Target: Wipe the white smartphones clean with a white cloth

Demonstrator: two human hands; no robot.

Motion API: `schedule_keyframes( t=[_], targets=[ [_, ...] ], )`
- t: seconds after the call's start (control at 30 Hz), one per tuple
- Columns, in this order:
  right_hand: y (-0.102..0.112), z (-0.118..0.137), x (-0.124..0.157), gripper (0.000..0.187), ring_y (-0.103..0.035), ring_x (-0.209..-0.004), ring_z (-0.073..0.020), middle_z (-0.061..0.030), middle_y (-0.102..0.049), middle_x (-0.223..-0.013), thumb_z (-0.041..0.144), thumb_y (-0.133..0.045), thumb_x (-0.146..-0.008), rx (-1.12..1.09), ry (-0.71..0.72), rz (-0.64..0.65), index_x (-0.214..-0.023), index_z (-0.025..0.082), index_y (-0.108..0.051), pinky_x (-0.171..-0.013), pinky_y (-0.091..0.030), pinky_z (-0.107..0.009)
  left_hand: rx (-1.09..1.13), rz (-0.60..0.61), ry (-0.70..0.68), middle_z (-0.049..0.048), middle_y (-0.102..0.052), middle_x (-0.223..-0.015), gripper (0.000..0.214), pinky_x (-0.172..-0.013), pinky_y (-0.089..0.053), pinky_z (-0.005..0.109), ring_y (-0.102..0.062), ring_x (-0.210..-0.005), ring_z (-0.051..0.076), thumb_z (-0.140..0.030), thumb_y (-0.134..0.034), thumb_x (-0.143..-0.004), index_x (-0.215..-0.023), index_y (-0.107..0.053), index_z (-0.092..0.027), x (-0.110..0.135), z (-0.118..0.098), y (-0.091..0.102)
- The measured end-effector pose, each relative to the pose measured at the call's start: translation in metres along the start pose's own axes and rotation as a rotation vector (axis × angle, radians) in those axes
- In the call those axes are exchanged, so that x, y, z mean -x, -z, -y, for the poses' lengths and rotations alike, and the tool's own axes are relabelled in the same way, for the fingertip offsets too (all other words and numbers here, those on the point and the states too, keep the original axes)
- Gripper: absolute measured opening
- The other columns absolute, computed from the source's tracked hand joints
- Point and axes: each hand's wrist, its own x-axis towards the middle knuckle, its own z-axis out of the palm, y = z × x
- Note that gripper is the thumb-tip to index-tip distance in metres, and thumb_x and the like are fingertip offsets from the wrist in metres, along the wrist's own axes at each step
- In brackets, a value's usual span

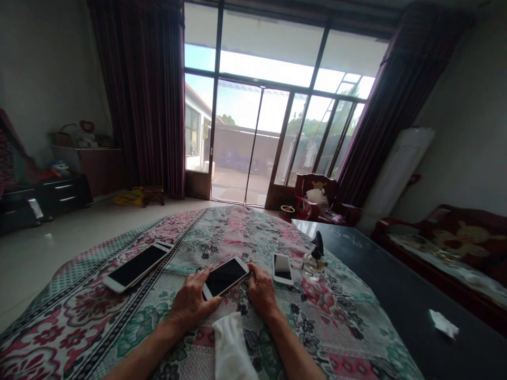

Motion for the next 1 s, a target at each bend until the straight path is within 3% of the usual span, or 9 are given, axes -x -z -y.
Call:
schedule_keyframes(
  t=[0.23,0.37,0.6,0.67,0.77,0.87,1.0],
  targets=[
    [-0.011,-0.011,0.006,0.044,-0.060,-0.105,-0.0235,-0.0121,-0.066,-0.108,0.017,-0.042,-0.077,0.039,0.045,-0.109,-0.117,0.012,-0.060,-0.097,-0.044,-0.038,-0.011,0.098,-0.064,0.0133,-0.054,-0.136,0.083,-0.109,-0.033,0.042,-0.045,-0.127,0.031,-0.046,-0.070,-0.069,-0.140,-0.041,-0.014,0.009,-0.001,0.010],
    [-0.009,-0.012,0.006,0.043,-0.061,-0.103,-0.0218,-0.0097,-0.068,-0.106,0.016,-0.040,-0.079,0.008,0.055,-0.074,-0.116,0.015,-0.061,-0.097,-0.044,-0.037,0.028,0.103,-0.106,0.0111,-0.056,-0.133,0.084,-0.107,-0.036,0.041,-0.048,-0.122,0.030,-0.037,-0.073,-0.067,-0.141,-0.039,-0.017,0.011,0.000,0.010],
    [-0.004,-0.006,0.006,0.045,-0.055,-0.115,-0.0230,-0.0115,-0.064,-0.118,0.015,-0.042,-0.078,0.017,0.070,0.002,-0.119,0.015,-0.060,-0.100,-0.041,-0.039,0.134,0.155,-0.193,0.0105,-0.059,-0.129,0.084,-0.102,-0.042,0.041,-0.052,-0.118,0.029,-0.035,-0.075,-0.067,-0.141,-0.038,-0.021,0.009,0.000,0.011],
    [-0.002,-0.001,0.007,0.041,-0.058,-0.110,-0.0230,-0.0116,-0.065,-0.114,0.018,-0.044,-0.078,0.007,0.071,-0.025,-0.115,0.015,-0.061,-0.096,-0.043,-0.037,0.165,0.163,-0.222,0.0090,-0.059,-0.129,0.083,-0.102,-0.042,0.040,-0.053,-0.118,0.028,-0.031,-0.074,-0.067,-0.141,-0.038,-0.023,0.008,0.001,0.013],
    [0.006,0.010,0.007,0.027,-0.063,-0.086,-0.0195,-0.0085,-0.069,-0.092,0.025,-0.046,-0.081,-0.011,0.045,-0.034,-0.095,0.015,-0.065,-0.079,-0.047,-0.030,0.197,0.166,-0.232,0.0087,-0.060,-0.128,0.082,-0.103,-0.042,0.039,-0.054,-0.118,0.027,-0.027,-0.074,-0.066,-0.140,-0.039,-0.023,0.007,0.001,0.014],
    [0.023,0.026,0.008,0.027,-0.057,-0.063,-0.0143,-0.0030,-0.063,-0.068,0.031,-0.045,-0.084,0.043,0.009,0.095,-0.070,0.016,-0.063,-0.061,-0.041,-0.025,0.233,0.167,-0.235,0.0082,-0.060,-0.127,0.081,-0.101,-0.043,0.039,-0.054,-0.116,0.027,-0.024,-0.073,-0.067,-0.140,-0.039,-0.023,0.007,0.003,0.015],
    [0.047,0.061,0.018,0.021,-0.045,-0.049,-0.0095,0.0017,-0.054,-0.054,0.029,-0.052,-0.078,0.185,0.080,0.513,-0.061,0.017,-0.060,-0.048,-0.027,-0.022,0.292,0.182,-0.241,0.0067,-0.063,-0.118,0.079,-0.095,-0.047,0.037,-0.058,-0.108,0.024,-0.018,-0.068,-0.066,-0.140,-0.039,-0.021,0.005,0.008,0.017]
  ],
)
